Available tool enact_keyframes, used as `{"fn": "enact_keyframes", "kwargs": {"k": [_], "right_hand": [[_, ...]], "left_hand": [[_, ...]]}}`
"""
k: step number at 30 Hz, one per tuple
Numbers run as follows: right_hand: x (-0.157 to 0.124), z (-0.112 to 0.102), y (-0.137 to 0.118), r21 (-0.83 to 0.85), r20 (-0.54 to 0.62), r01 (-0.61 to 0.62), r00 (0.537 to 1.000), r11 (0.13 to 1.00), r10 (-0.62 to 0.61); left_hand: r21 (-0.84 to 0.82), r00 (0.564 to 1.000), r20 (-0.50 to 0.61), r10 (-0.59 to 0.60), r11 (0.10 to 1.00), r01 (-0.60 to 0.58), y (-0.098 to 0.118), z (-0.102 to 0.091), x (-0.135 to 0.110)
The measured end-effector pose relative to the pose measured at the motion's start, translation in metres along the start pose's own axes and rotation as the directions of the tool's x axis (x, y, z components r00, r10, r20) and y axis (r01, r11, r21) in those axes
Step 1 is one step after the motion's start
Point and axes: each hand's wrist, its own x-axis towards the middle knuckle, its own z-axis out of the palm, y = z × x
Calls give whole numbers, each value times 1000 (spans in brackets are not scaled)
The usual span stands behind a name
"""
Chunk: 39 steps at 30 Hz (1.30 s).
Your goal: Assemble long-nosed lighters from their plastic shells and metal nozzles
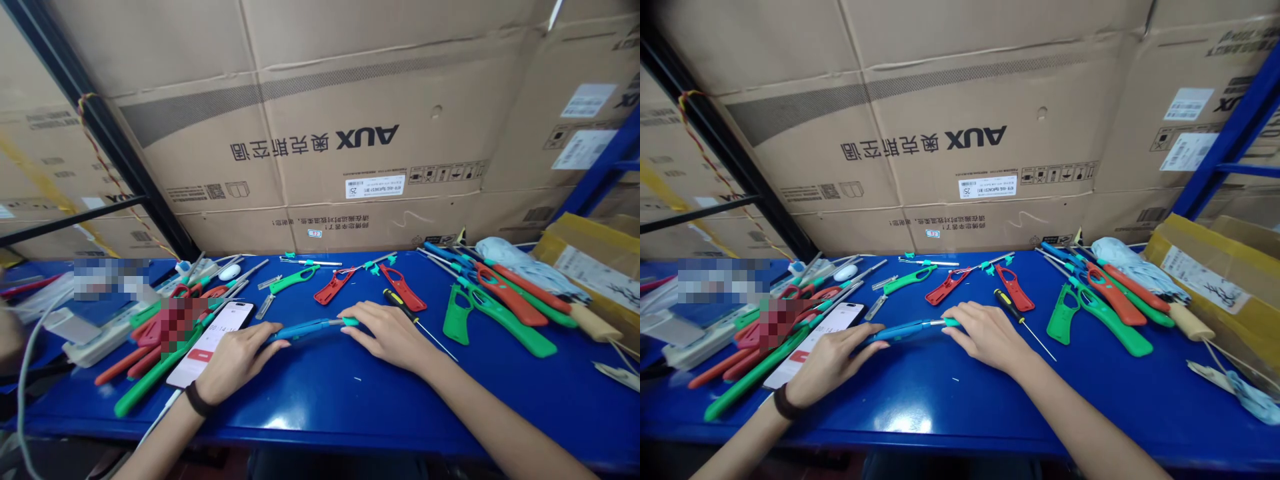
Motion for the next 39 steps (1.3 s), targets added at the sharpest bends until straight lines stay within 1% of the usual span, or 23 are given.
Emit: {"fn": "enact_keyframes", "kwargs": {"k": [3, 5, 7, 10, 13, 15, 16, 18, 19, 20, 22, 24, 25, 26, 28, 29, 30, 31, 33, 34, 36, 38, 39], "right_hand": [[1, 4, -3, 18, 23, 42, 999, 999, -43], [1, 7, -4, 29, 48, 91, 995, 995, -92], [1, 9, -5, 48, 59, 129, 990, 990, -132], [0, 11, -6, 56, 45, 148, 988, 987, -150], [-2, 12, -7, 1, 47, 164, 985, 987, -163], [-4, 14, -9, -50, 68, 187, 981, 981, -184], [-4, 14, -10, -71, 80, 204, 977, 976, -198], [-4, 16, -12, -98, 97, 240, 968, 966, -231], [-4, 16, -13, -105, 98, 260, 963, 960, -250], [-4, 17, -15, -112, 91, 279, 959, 954, -270], [-4, 17, -17, -123, 46, 321, 947, 939, -318], [-4, 18, -18, -141, -34, 375, 923, 916, -383], [-4, 18, -19, -150, -77, 408, 903, 901, -422], [-4, 18, -19, -158, -119, 439, 881, 884, -459], [-3, 19, -18, -165, -181, 491, 837, 855, -516], [-3, 19, -18, -165, -197, 510, 821, 844, -535], [-2, 19, -17, -159, -208, 522, 812, 838, -545], [-2, 19, -17, -150, -214, 529, 808, 835, -549], [-1, 16, -15, -122, -217, 520, 817, 845, -534], [0, 14, -13, -100, -214, 495, 836, 863, -505], [0, 7, -11, -42, -188, 398, 898, 916, -399], [1, 1, -8, 12, -130, 266, 956, 964, -262], [1, -2, -7, 28, -102, 215, 972, 976, -211]], "left_hand": [[34, 994, -62, 95, 995, -93, 9, 1, 1], [51, 985, -78, 152, 988, -149, 15, 1, 3], [51, 981, -75, 182, 983, -178, 19, 3, 5], [27, 982, -46, 184, 983, -182, 21, 5, 6], [-69, 991, 38, 128, 990, -125, 19, 4, 6], [-186, 987, 152, 45, 982, -17, 21, -1, 8], [-245, 974, 225, 7, 968, 50, 22, -3, 10], [-348, 926, 374, -52, 918, 192, 26, -9, 18], [-394, 888, 453, -76, 877, 276, 28, -11, 22], [-439, 839, 536, -94, 818, 372, 29, -12, 27], [-507, 705, 704, -83, 636, 581, 29, -11, 36], [-522, 573, 819, 2, 417, 744, 27, -9, 43], [-518, 528, 847, 61, 320, 794, 26, -7, 46], [-509, 494, 861, 122, 238, 827, 26, -5, 48], [-486, 453, 863, 225, 123, 865, 26, -1, 50], [-480, 445, 858, 256, 92, 872, 28, 0, 50], [-483, 449, 853, 265, 78, 872, 29, 1, 50], [-498, 466, 848, 253, 76, 864, 31, 2, 49], [-550, 527, 830, 182, 117, 827, 35, 2, 48], [-574, 559, 819, 134, 164, 802, 36, 1, 47], [-591, 610, 792, 26, 284, 755, 36, -3, 45], [-568, 640, 765, -68, 396, 721, 35, -9, 43], [-554, 648, 756, -95, 434, 710, 33, -12, 43]]}}
